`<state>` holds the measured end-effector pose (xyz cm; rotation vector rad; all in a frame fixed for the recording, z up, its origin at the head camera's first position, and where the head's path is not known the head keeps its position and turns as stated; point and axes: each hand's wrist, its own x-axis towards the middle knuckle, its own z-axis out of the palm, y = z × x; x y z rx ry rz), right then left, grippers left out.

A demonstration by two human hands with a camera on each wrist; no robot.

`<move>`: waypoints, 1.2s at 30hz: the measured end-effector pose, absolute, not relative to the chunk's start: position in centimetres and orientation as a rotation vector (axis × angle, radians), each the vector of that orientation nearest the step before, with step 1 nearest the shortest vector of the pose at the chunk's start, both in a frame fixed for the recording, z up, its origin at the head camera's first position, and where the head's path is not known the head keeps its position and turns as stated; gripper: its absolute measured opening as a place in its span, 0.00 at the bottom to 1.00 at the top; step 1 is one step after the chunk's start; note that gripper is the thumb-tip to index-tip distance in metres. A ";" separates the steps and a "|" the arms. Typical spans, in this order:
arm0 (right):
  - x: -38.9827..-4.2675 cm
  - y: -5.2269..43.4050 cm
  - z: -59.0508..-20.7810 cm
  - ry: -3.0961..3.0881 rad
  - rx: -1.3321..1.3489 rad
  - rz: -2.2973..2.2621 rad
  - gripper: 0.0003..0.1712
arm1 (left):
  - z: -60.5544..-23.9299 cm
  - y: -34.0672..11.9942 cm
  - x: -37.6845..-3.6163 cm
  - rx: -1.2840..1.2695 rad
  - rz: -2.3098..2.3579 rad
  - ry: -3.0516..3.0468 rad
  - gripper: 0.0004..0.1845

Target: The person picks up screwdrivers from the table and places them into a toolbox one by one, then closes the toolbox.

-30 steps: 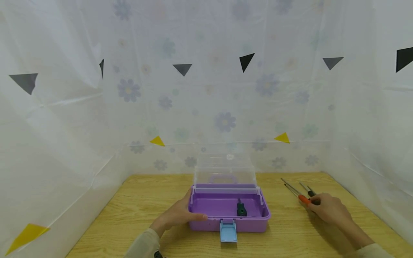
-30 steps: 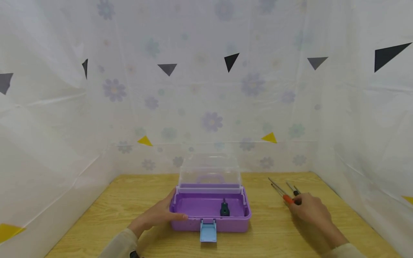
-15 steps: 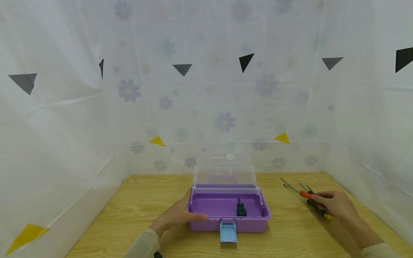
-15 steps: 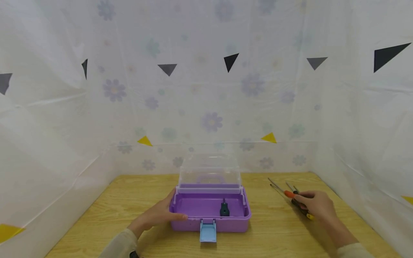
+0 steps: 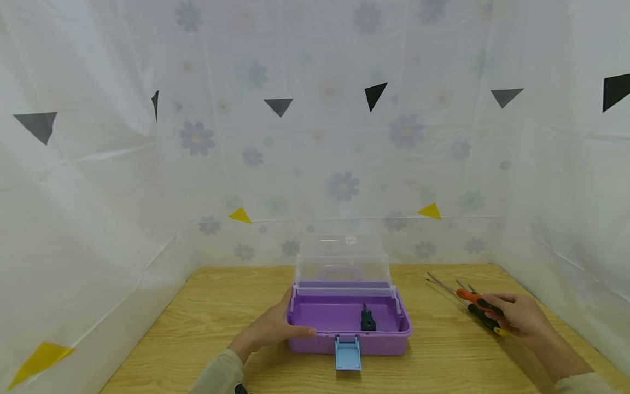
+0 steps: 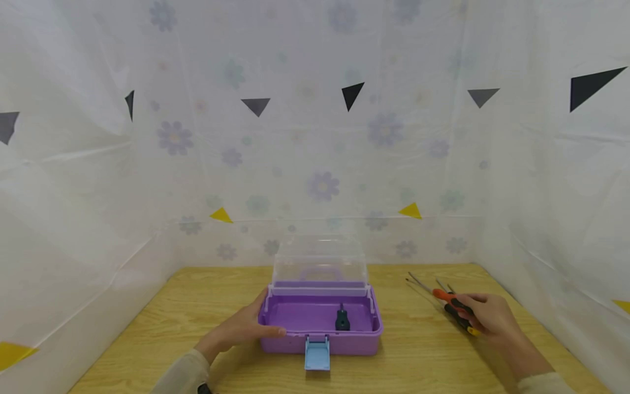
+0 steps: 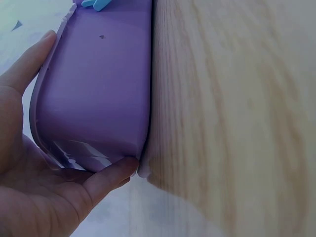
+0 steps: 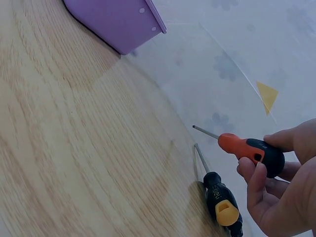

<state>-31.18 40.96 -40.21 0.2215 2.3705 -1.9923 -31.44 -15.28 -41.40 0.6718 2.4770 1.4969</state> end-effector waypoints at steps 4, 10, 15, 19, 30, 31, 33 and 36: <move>-31.0 41.0 -40.4 2.377 0.220 -1.983 0.13 | -41.5 -15.3 -31.4 0.663 1.501 2.469 0.70; -31.1 40.8 -40.4 2.267 0.216 -2.075 0.08 | -41.6 -15.3 -31.4 0.677 1.517 2.459 0.70; -31.1 40.5 -40.2 2.128 0.192 -2.181 0.12 | -41.5 -15.3 -31.4 0.672 1.508 2.469 0.70; -31.0 40.2 -39.9 2.003 0.186 -2.271 0.14 | -41.5 -15.3 -31.4 0.653 1.495 2.478 0.70; -30.9 40.1 -39.4 1.966 0.162 -2.334 0.15 | -41.6 -15.3 -31.5 0.649 1.484 2.489 0.70; -30.9 40.1 -39.4 1.955 0.141 -2.343 0.15 | -41.6 -15.3 -31.5 0.650 1.485 2.489 0.70; -30.9 40.1 -39.4 1.946 0.107 -2.371 0.15 | -41.5 -15.3 -31.5 0.653 1.488 2.487 0.70; -30.9 40.0 -39.4 1.911 0.012 -2.407 0.14 | -41.5 -15.3 -31.5 0.655 1.490 2.485 0.70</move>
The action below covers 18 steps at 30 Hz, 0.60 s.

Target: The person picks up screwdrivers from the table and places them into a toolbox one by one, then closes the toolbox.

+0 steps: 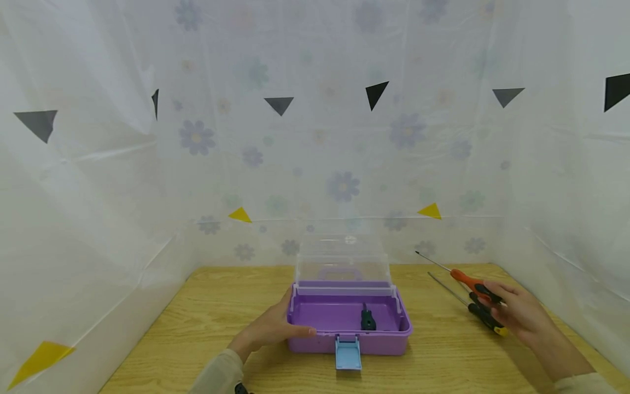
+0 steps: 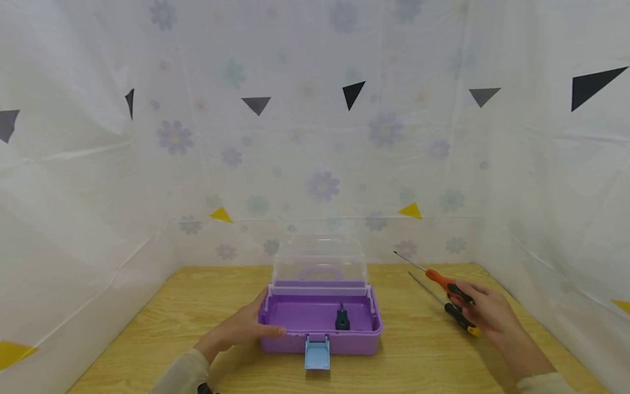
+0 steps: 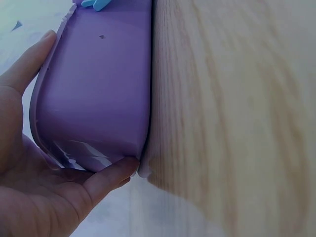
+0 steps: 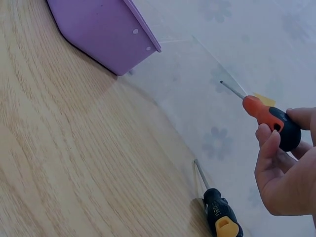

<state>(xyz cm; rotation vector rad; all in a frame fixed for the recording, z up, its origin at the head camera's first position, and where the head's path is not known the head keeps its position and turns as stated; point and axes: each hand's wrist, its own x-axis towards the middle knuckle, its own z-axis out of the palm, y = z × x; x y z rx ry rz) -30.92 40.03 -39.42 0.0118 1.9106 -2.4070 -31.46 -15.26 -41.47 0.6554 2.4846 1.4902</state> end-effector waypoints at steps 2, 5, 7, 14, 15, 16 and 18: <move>-30.9 39.9 -39.4 1.907 -0.034 -2.424 0.14 | -41.4 -15.2 -31.5 0.658 1.486 2.489 0.70; -31.0 39.8 -39.4 1.909 -0.088 -2.430 0.14 | -41.5 -15.2 -31.5 0.662 1.483 2.491 0.70; -31.0 39.7 -39.3 1.912 -0.107 -2.427 0.14 | -41.5 -15.2 -31.5 0.668 1.487 2.487 0.70; -31.1 39.3 -39.1 1.915 -0.150 -2.409 0.15 | -41.6 -15.2 -31.6 0.671 1.495 2.475 0.69; -31.1 39.3 -39.0 1.917 -0.155 -2.404 0.15 | -41.6 -15.3 -31.6 0.667 1.494 2.477 0.69; -31.1 39.2 -38.8 1.925 -0.160 -2.398 0.15 | -41.6 -15.3 -31.6 0.663 1.492 2.478 0.69; -31.0 39.0 -38.6 1.929 -0.179 -2.389 0.14 | -41.6 -15.3 -31.6 0.659 1.491 2.482 0.69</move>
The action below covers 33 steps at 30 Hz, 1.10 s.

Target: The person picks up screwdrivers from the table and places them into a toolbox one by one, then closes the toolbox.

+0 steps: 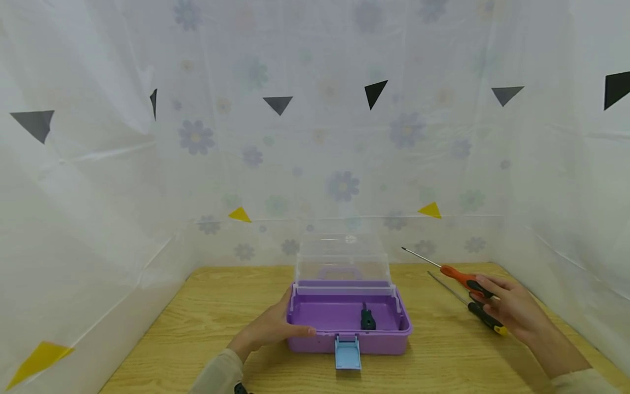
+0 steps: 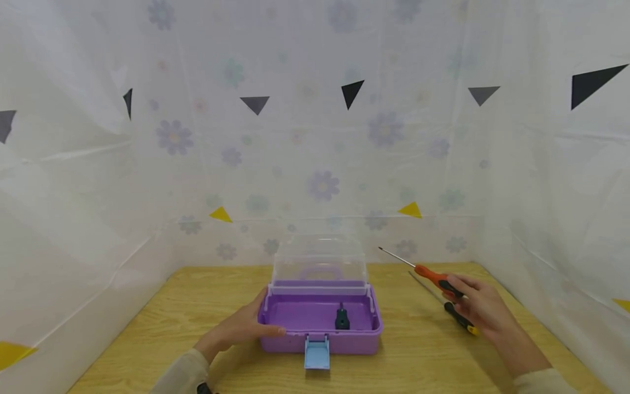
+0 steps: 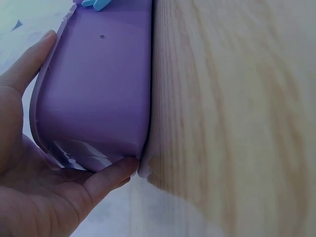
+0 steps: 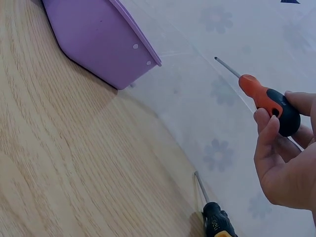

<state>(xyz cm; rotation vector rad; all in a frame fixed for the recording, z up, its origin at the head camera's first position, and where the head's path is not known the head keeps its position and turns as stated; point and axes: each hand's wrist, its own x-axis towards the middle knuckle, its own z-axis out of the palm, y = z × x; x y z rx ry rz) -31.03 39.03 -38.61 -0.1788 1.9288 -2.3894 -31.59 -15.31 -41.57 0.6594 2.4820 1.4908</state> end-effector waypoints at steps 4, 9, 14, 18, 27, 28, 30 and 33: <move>-31.1 38.6 -38.4 1.911 -0.225 -2.376 0.15 | -41.5 -15.3 -31.5 0.652 1.496 2.481 0.69; -31.1 37.9 -38.1 1.911 -0.278 -2.346 0.16 | -41.4 -15.2 -31.5 0.651 1.493 2.489 0.70; -31.1 37.2 -38.0 1.915 -0.324 -2.311 0.16 | -41.4 -15.3 -31.4 0.642 1.484 2.503 0.70; -31.2 36.7 -38.1 1.911 -0.392 -2.282 0.18 | -41.4 -15.3 -31.4 0.646 1.485 2.503 0.70; -31.7 34.7 -38.0 1.927 -0.509 -2.198 0.18 | -41.5 -15.3 -31.4 0.642 1.481 2.501 0.70; -31.6 34.5 -38.0 1.946 -0.511 -2.183 0.18 | -41.5 -15.3 -31.4 0.639 1.476 2.504 0.70; -31.6 34.0 -37.9 1.987 -0.508 -2.150 0.18 | -41.5 -15.3 -31.4 0.634 1.474 2.504 0.70; -31.6 33.3 -37.7 2.044 -0.512 -2.097 0.18 | -41.5 -15.3 -31.4 0.631 1.477 2.509 0.70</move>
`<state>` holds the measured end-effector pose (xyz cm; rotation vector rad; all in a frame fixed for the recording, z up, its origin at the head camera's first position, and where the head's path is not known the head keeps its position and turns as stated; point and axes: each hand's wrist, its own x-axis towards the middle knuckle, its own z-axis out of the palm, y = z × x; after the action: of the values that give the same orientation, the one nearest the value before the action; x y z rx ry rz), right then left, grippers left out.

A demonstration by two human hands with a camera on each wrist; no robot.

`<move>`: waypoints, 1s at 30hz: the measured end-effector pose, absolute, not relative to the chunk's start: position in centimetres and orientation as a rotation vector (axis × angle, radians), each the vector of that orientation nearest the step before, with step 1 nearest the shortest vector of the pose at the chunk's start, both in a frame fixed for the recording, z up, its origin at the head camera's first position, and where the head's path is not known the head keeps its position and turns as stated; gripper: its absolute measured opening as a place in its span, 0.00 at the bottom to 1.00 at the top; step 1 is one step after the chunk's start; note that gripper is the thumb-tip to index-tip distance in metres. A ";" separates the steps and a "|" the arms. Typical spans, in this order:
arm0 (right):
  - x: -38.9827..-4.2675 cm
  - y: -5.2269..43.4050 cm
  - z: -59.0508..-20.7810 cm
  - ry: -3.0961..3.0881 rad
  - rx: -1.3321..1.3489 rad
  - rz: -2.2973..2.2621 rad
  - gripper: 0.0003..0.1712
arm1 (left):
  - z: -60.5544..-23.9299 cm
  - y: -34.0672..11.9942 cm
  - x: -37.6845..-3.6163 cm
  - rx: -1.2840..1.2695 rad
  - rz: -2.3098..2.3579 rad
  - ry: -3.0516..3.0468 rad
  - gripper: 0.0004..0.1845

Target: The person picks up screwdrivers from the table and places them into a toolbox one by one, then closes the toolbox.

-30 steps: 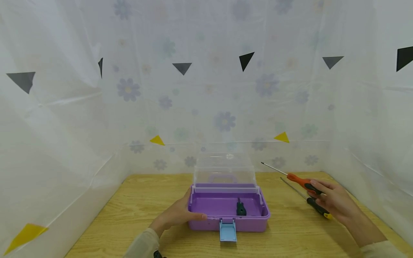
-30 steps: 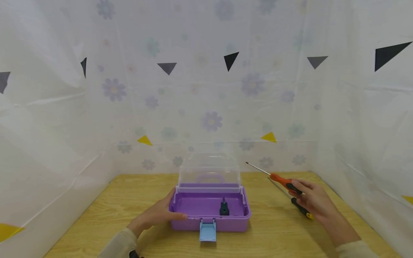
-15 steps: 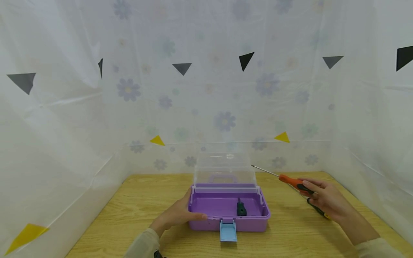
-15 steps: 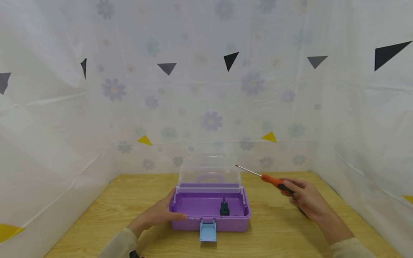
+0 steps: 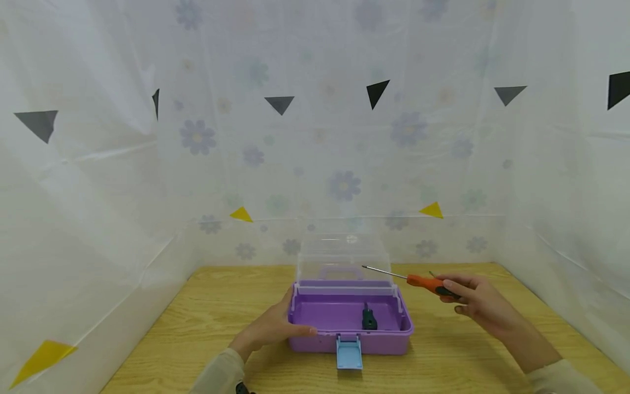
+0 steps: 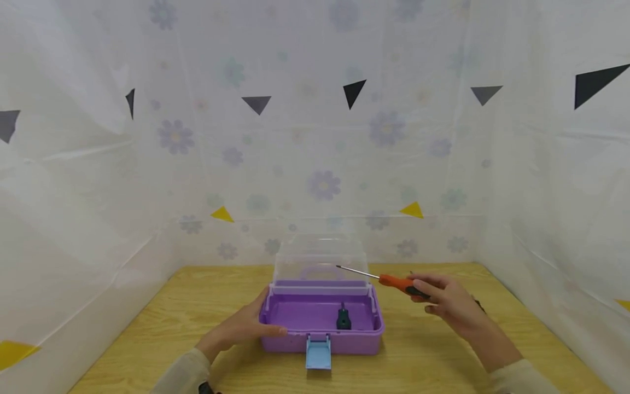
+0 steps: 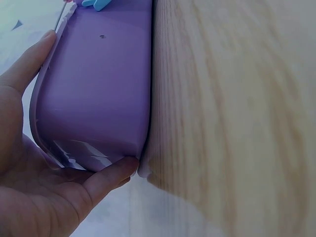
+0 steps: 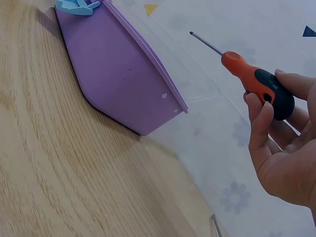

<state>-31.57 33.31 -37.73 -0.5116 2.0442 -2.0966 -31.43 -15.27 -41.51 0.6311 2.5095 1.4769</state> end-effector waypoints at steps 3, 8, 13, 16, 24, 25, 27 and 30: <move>-31.4 32.8 -37.5 2.055 -0.531 -2.062 0.18 | -41.5 -15.2 -31.5 0.635 1.480 2.508 0.70; -31.3 32.0 -37.4 2.004 -0.596 -2.035 0.19 | -41.5 -15.3 -31.5 0.641 1.478 2.504 0.69; -31.6 31.3 -37.5 1.947 -0.614 -2.028 0.18 | -41.5 -15.3 -31.5 0.639 1.483 2.502 0.69; -31.8 30.6 -37.6 1.928 -0.616 -2.018 0.18 | -41.5 -15.3 -31.5 0.640 1.474 2.510 0.69; -32.3 28.0 -37.6 2.039 -0.631 -1.880 0.18 | -41.5 -15.3 -31.6 0.650 1.466 2.516 0.69; -32.3 27.7 -37.6 2.074 -0.630 -1.853 0.19 | -41.5 -15.3 -31.6 0.649 1.465 2.518 0.69; -32.3 27.1 -37.7 2.155 -0.620 -1.788 0.23 | -41.5 -15.3 -31.6 0.647 1.457 2.521 0.69; -32.2 26.4 -37.8 2.283 -0.624 -1.680 0.25 | -41.5 -15.2 -31.6 0.644 1.449 2.526 0.69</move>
<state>-32.24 26.36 -37.79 -0.6241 2.2829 -1.6802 -31.63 -15.19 -41.48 0.6445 2.5259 1.4492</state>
